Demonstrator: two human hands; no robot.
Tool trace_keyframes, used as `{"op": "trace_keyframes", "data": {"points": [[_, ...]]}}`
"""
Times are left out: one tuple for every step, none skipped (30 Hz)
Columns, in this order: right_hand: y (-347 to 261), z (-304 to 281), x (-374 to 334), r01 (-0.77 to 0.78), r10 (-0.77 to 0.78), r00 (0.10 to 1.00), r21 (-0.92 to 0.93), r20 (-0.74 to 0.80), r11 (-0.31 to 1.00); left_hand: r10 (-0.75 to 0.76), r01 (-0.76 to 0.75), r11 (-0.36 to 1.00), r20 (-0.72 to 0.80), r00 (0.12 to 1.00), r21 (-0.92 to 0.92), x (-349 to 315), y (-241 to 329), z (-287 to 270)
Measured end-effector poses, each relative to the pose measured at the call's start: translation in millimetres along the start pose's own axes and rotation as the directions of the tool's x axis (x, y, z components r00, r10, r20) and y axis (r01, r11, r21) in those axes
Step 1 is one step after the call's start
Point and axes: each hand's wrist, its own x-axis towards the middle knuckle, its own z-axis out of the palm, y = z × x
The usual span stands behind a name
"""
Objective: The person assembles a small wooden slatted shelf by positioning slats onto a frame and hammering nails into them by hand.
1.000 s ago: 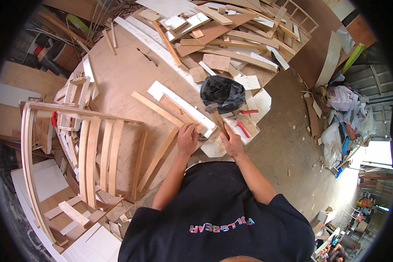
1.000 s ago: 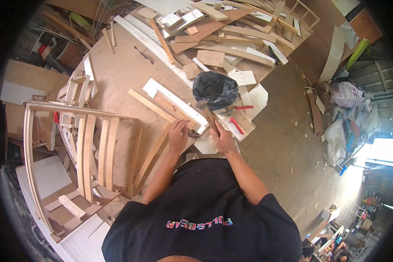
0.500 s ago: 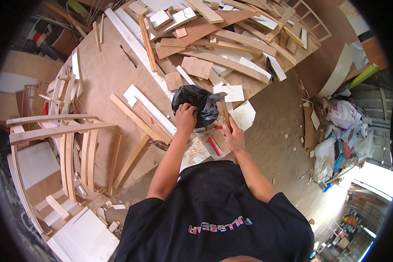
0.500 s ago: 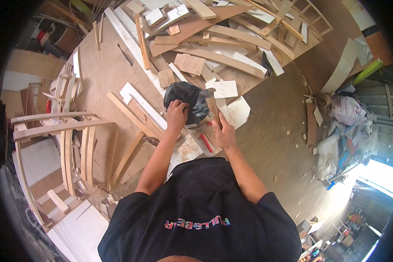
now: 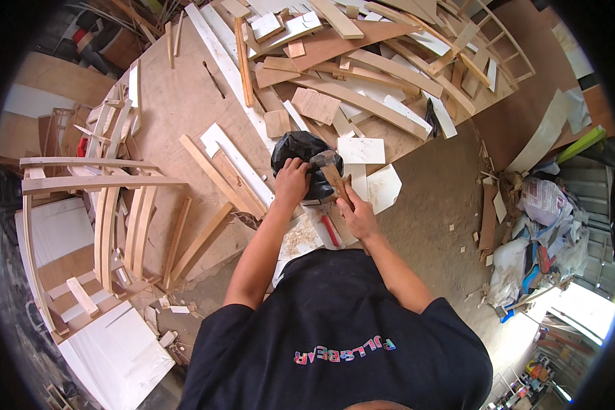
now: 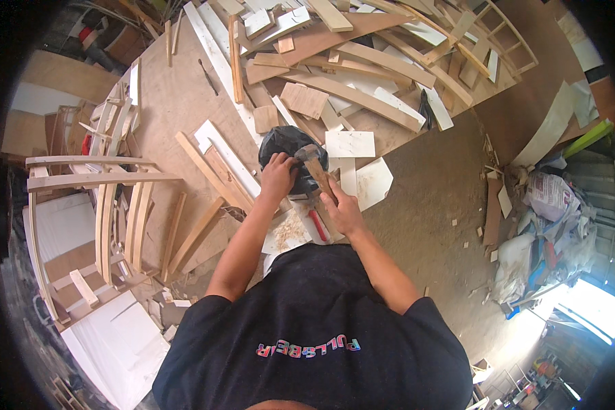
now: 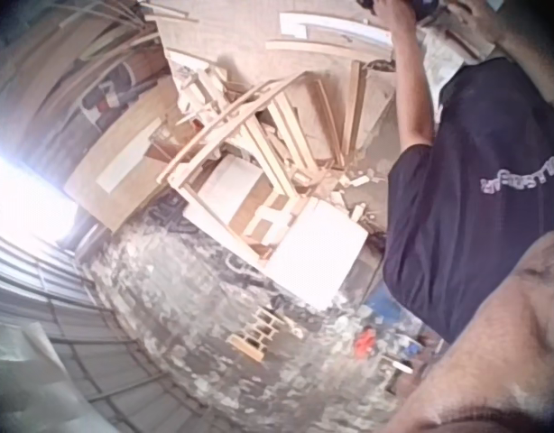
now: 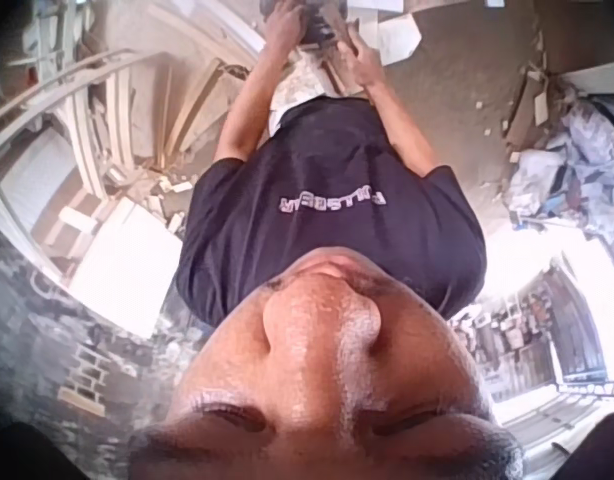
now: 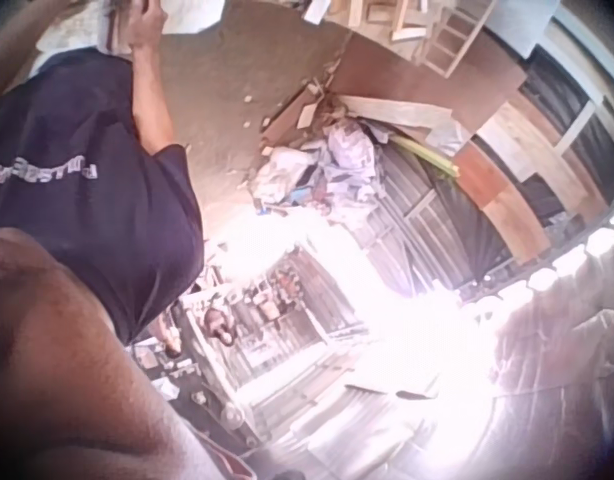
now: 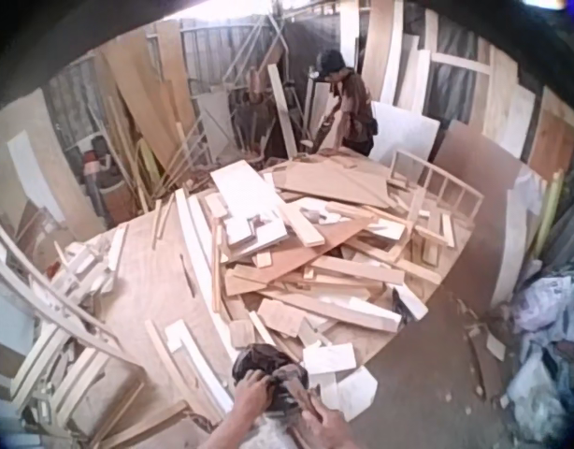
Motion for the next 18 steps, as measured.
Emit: {"op": "trace_keyframes", "data": {"points": [[0.3, -0.1, -0.3, 0.000, 0.000, 1.000, 0.012, 0.000, 1.000, 0.022, -0.023, 1.000, -0.022, 1.000, -0.004, -1.0, -2.3, 0.5], [-1.9, 0.0, -1.5, -0.003, 0.003, 1.000, 0.025, -0.003, 1.000, 0.047, -0.047, 0.999, -0.040, 0.998, -0.010, -2.5, -5.1, 0.9], [-3.1, 0.2, -2.4, -0.005, 0.006, 1.000, 0.039, -0.006, 0.999, 0.071, -0.072, 0.997, -0.059, 0.996, -0.015, -3.9, -7.8, 1.3], [-2.4, 0.6, -2.4, -0.004, 0.005, 1.000, 0.039, -0.013, 0.999, 0.070, -0.074, 0.997, -0.095, 0.993, -0.038, -6.0, -10.1, 1.6], [-0.5, 1.2, -2.7, -0.007, 0.008, 1.000, 0.041, -0.026, 0.999, 0.074, -0.083, 0.994, -0.127, 0.989, -0.064, -6.9, -9.0, -2.0], [1.1, 1.9, -3.5, -0.009, 0.010, 0.999, 0.044, -0.040, 0.999, 0.077, -0.092, 0.992, -0.159, 0.984, -0.089, -7.4, -7.1, -5.7], [2.5, 2.7, -4.8, -0.012, 0.014, 0.999, 0.050, -0.048, 0.999, 0.047, -0.076, 0.986, -0.193, 0.980, -0.146, -8.2, -6.7, -6.0], [2.0, 3.2, -6.2, -0.013, 0.016, 0.998, 0.054, -0.055, 0.998, 0.012, -0.060, 0.977, -0.227, 0.974, -0.203, -9.8, -7.3, -4.8], [1.2, 4.5, -7.7, -0.014, 0.017, 0.998, 0.058, -0.061, 0.998, -0.025, -0.045, 0.965, -0.258, 0.966, -0.260, -11.4, -8.2, -3.9], [0.8, 6.8, -9.1, -0.007, 0.011, 0.997, 0.053, -0.071, 0.999, -0.112, 0.018, 0.949, -0.282, 0.953, -0.314, -13.1, -9.1, -3.0], [0.9, 8.7, -10.3, -0.002, 0.006, 0.997, 0.047, -0.083, 0.999, -0.198, 0.077, 0.925, -0.300, 0.933, -0.372, -13.2, -7.3, -2.8], [0.7, 10.9, -11.8, 0.004, 0.000, 0.996, 0.040, -0.094, 0.999, -0.285, 0.133, 0.893, -0.312, 0.906, -0.430, -13.9, -6.1, -3.3], [0.3, 13.3, -13.4, 0.001, 0.003, 0.995, 0.042, -0.104, 0.999, -0.437, 0.232, 0.768, -0.222, 0.872, -0.597, -14.3, -6.5, -4.8], [-1.2, 16.6, -15.7, -0.002, 0.008, 0.993, 0.046, -0.114, 0.999, -0.562, 0.320, 0.601, -0.103, 0.820, -0.732, -14.3, -7.1, -8.2], [-3.0, 20.8, -18.3, -0.006, 0.012, 0.992, 0.049, -0.122, 0.999, -0.656, 0.390, 0.403, 0.037, 0.754, -0.828, -15.9, -7.8, -12.1], [-5.1, 25.2, -21.5, -0.054, 0.060, 0.991, 0.049, -0.120, 0.997, -0.666, 0.315, 0.236, 0.083, 0.742, -0.919, -21.3, -8.3, -16.5], [-11.5, 30.8, -23.5, -0.098, 0.104, 0.988, 0.053, -0.115, 0.994, -0.667, 0.227, 0.065, 0.127, 0.734, -0.972, -28.2, -9.4, -24.5], [-16.5, 37.6, -25.1, -0.142, 0.148, 0.983, 0.056, -0.108, 0.988, -0.662, 0.130, -0.110, 0.170, 0.730, -0.985, -36.9, -10.5, -32.8]]}}
